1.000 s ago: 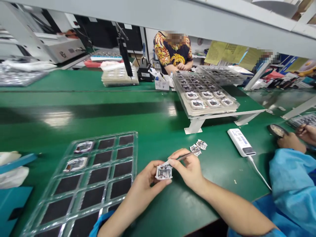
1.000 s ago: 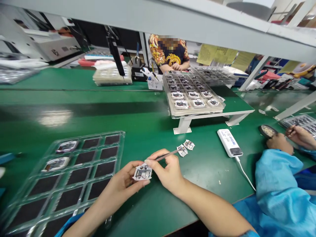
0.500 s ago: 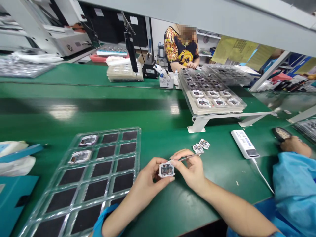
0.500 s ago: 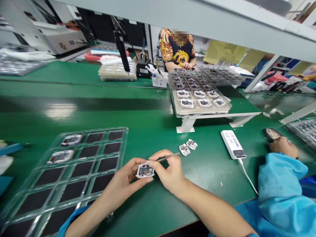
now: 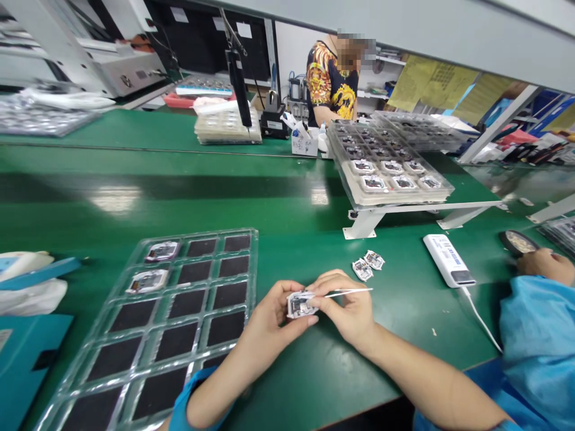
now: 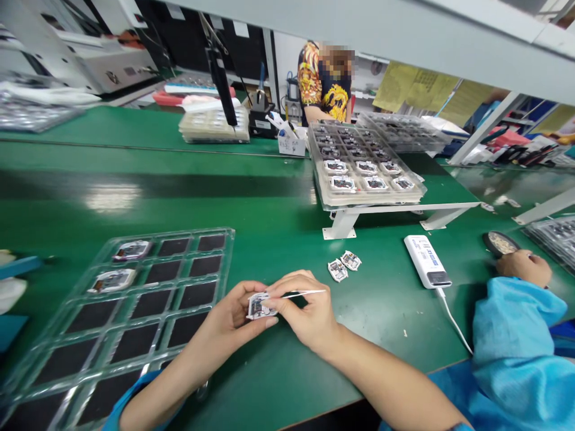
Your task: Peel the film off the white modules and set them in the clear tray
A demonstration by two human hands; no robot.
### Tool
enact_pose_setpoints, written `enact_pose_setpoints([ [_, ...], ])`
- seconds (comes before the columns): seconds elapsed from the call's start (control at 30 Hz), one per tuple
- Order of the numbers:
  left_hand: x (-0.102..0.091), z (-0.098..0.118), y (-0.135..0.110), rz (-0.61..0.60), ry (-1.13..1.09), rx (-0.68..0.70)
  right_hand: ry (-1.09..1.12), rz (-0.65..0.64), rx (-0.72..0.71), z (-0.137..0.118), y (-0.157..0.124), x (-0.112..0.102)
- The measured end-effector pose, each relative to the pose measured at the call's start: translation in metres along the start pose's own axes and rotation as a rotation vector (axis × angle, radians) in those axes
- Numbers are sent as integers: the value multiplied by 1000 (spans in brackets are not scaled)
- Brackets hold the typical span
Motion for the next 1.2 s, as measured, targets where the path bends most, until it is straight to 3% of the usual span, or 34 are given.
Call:
enact_pose_setpoints([
  [0.17, -5, 4, 0, 71, -85, -25, 133, 74, 215, 4, 5, -5],
  [0.53, -5, 4, 0, 80, -112, -17, 162, -40, 358, 9, 8, -3],
  [0.77, -5, 4, 1, 85, -68, -21, 153, 36, 329, 8, 7, -4],
  [1.2, -3, 4, 2, 64, 72, 82, 180, 15, 339, 10, 6, -2],
])
Point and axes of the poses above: each hand's wrist, its own y-axis towards the middle knuckle, its own x-axis out of the palm, z = x × y, the point moved 1 cm from there along y, towards the middle knuckle, and after that the axes turned 5 degrees about -y, right-handed, at the moved point
